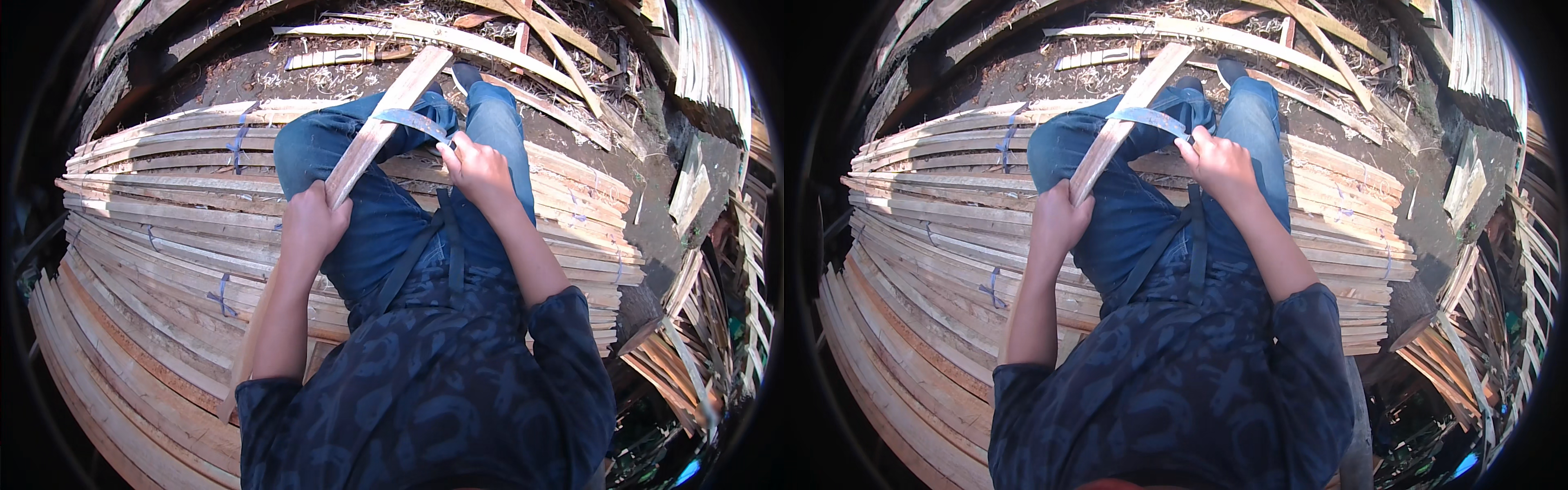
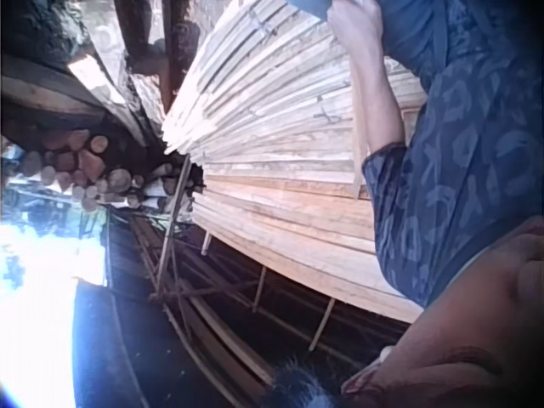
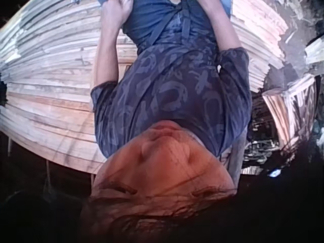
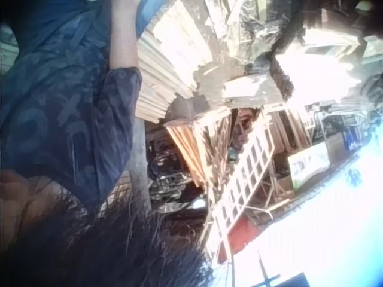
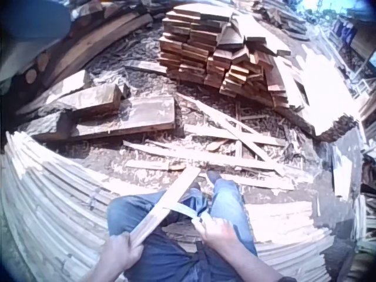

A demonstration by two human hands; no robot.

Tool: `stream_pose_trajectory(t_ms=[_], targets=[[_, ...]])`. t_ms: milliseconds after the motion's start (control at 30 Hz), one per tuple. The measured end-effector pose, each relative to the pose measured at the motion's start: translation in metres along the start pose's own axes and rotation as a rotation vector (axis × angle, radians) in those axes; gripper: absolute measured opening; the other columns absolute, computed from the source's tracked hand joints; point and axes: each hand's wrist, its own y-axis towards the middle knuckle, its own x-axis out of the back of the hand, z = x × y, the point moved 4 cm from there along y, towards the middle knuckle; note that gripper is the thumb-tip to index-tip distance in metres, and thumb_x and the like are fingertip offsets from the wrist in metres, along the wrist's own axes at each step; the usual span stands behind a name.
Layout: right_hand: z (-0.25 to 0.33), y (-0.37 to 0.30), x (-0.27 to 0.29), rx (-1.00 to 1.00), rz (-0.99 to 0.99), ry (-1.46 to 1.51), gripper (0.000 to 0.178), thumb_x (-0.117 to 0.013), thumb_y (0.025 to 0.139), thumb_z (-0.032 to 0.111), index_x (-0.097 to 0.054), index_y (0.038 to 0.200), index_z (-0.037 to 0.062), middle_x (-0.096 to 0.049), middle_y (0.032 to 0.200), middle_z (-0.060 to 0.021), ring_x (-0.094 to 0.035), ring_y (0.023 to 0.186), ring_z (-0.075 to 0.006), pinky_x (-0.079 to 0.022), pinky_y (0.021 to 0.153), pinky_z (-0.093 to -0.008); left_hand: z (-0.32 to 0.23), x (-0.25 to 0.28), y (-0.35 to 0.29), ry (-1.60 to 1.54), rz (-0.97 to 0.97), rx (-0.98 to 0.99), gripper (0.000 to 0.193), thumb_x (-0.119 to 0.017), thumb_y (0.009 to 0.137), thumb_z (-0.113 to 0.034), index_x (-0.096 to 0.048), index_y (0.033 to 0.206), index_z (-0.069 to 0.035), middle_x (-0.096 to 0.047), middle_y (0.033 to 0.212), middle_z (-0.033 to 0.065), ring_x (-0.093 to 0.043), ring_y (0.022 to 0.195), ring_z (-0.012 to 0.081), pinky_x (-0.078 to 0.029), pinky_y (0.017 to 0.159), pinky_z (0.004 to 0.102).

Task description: The person sits cross-legged on the ground and uses a curved knife to shave thin strips off a long wooden stick held between their legs. The person repeatedly draws the knife along the length of the stick to smooth its surface.

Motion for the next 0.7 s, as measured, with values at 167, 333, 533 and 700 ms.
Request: stream_pose_trajectory(t_ms=[167,333,533,700], targets=[[-0.040,0.024,0.009,-0.160,-0.043,-0.071,0.037,-0.058,0.095,0.042,-0.061,0.084,0.0064,-0.067,0.069,-0.0190,-0.066,0.066,-0.0415,-0.053,0.058,-0.0516,-0.003,0.004,-0.002,-0.017,-0.012,0.000,0.038,-0.068,0.077,-0.028,-0.063,0.088,0.007,-0.065,0.079,0.0307,-0.066,0.079,0.0463,-0.054,0.073,0.0513],[-0.167,0.023,0.039,-0.566,-0.122,-0.160,0.046,-0.049,0.098,0.044,-0.066,0.091,0.0017,-0.068,0.083,-0.0278,-0.065,0.085,-0.0488,-0.053,0.074,-0.0529,-0.004,0.007,-0.005,0.059,0.012,-0.009,0.037,-0.068,0.078,-0.029,-0.064,0.087,0.006,-0.066,0.080,0.0293,-0.066,0.080,0.0454,-0.054,0.075,0.0514],[-0.130,-0.019,0.064,-0.518,-0.096,0.017,0.043,-0.052,0.098,0.041,-0.061,0.088,0.0009,-0.063,0.075,-0.0268,-0.062,0.080,-0.0480,-0.047,0.066,-0.0534,-0.007,0.001,0.002,0.071,0.017,0.037,0.037,-0.067,0.078,-0.030,-0.066,0.088,0.006,-0.067,0.080,0.0289,-0.067,0.081,0.0449,-0.054,0.076,0.0513],[-0.010,-0.021,0.030,-0.112,-0.010,0.095,0.034,-0.060,0.094,0.038,-0.057,0.081,0.0073,-0.063,0.060,-0.0133,-0.065,0.060,-0.0379,-0.050,0.051,-0.0478,-0.005,0.002,0.002,0.008,0.011,0.030,0.039,-0.067,0.078,-0.030,-0.067,0.089,0.007,-0.066,0.080,0.0297,-0.066,0.080,0.0454,-0.054,0.077,0.0508]])
